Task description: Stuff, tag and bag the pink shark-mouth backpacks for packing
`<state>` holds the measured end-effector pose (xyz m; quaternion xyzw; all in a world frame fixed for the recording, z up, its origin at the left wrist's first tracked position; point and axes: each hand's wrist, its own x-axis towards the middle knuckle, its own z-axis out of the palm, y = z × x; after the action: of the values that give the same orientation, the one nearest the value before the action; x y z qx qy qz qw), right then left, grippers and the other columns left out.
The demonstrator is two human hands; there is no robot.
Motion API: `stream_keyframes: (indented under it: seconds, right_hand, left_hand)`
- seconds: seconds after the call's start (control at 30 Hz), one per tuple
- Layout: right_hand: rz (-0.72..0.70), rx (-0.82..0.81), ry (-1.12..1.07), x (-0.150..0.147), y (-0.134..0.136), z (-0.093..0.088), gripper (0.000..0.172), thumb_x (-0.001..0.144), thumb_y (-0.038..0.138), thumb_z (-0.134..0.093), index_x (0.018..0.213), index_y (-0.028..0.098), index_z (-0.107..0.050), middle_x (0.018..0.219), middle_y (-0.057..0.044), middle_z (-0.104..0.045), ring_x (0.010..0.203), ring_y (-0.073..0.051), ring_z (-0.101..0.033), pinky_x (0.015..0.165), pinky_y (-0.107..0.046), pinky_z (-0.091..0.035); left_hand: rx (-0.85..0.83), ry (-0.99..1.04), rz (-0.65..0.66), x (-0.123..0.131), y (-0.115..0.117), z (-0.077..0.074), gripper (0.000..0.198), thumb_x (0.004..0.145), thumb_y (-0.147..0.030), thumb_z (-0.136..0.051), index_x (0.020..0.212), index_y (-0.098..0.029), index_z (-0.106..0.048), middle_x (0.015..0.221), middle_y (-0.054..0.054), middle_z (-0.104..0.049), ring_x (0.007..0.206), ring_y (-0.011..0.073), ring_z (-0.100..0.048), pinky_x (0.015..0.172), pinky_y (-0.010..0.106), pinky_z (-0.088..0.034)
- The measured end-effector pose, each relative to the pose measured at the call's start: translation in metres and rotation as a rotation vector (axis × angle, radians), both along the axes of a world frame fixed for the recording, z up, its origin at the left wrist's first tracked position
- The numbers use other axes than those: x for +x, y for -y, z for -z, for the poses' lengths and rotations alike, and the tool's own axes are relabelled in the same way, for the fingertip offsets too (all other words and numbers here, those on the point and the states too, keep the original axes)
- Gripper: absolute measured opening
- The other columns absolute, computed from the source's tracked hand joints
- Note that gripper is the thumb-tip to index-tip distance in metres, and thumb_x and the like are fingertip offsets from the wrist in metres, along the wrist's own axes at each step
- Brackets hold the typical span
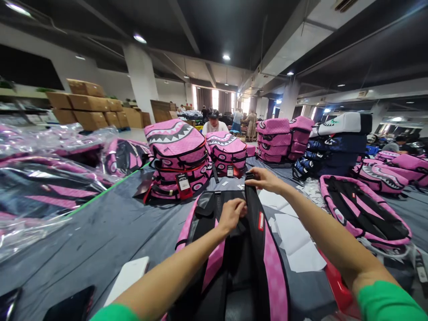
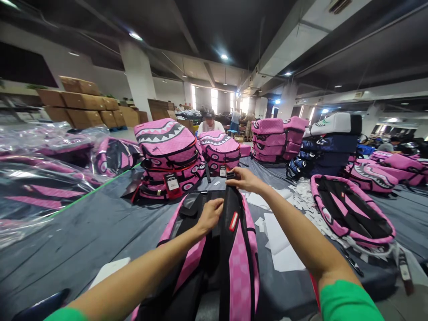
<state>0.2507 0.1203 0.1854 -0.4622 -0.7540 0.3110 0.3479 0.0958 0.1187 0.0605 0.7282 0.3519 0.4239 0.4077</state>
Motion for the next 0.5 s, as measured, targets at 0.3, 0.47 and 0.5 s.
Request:
stream_keyframes:
  seconds: [0.3, 0.47, 0.5]
  right_hand:
    - [-0.065, -0.016, -0.018, -0.022, -0.054, 0.026, 0.046, 0.071, 0.061, -0.07, 0.08, 0.019, -0.053, 0.063, 0.009, -0.044, 0.056, -0.007, -0.039, 0.052, -0.02, -0.031]
    - [-0.147, -0.022, -0.06, -0.015, -0.054, 0.022, 0.046, 0.072, 0.06, -0.073, 0.083, 0.019, -0.054, 0.069, 0.006, -0.049, 0.061, -0.01, -0.045, 0.056, -0.023, -0.036]
    - [-0.11, 0.006, -0.055, -0.009, -0.056, 0.024, 0.046, 0.071, 0.059, -0.074, 0.085, 0.019, -0.056, 0.07, 0.006, -0.05, 0.063, -0.01, -0.046, 0.058, -0.023, -0.036]
  left_hand:
    - [-0.023, 0.305, -0.232, -0.017, 0.0, -0.004, 0.062, 0.064, -0.025, -0.076, 0.123, -0.02, -0.056, 0.121, 0.01, -0.061, 0.117, 0.0264, -0.057, 0.099, 0.038, -0.047]
    - [-0.173, 0.323, 0.021, -0.009, -0.048, -0.032, 0.023, 0.066, -0.026, -0.068, 0.088, -0.017, -0.067, 0.083, 0.001, -0.068, 0.084, 0.0201, -0.064, 0.076, 0.028, -0.05]
    - [-0.182, 0.333, 0.007, -0.008, -0.045, -0.028, 0.019, 0.066, -0.027, -0.067, 0.083, -0.017, -0.067, 0.078, 0.0, -0.067, 0.08, 0.019, -0.063, 0.072, 0.026, -0.049]
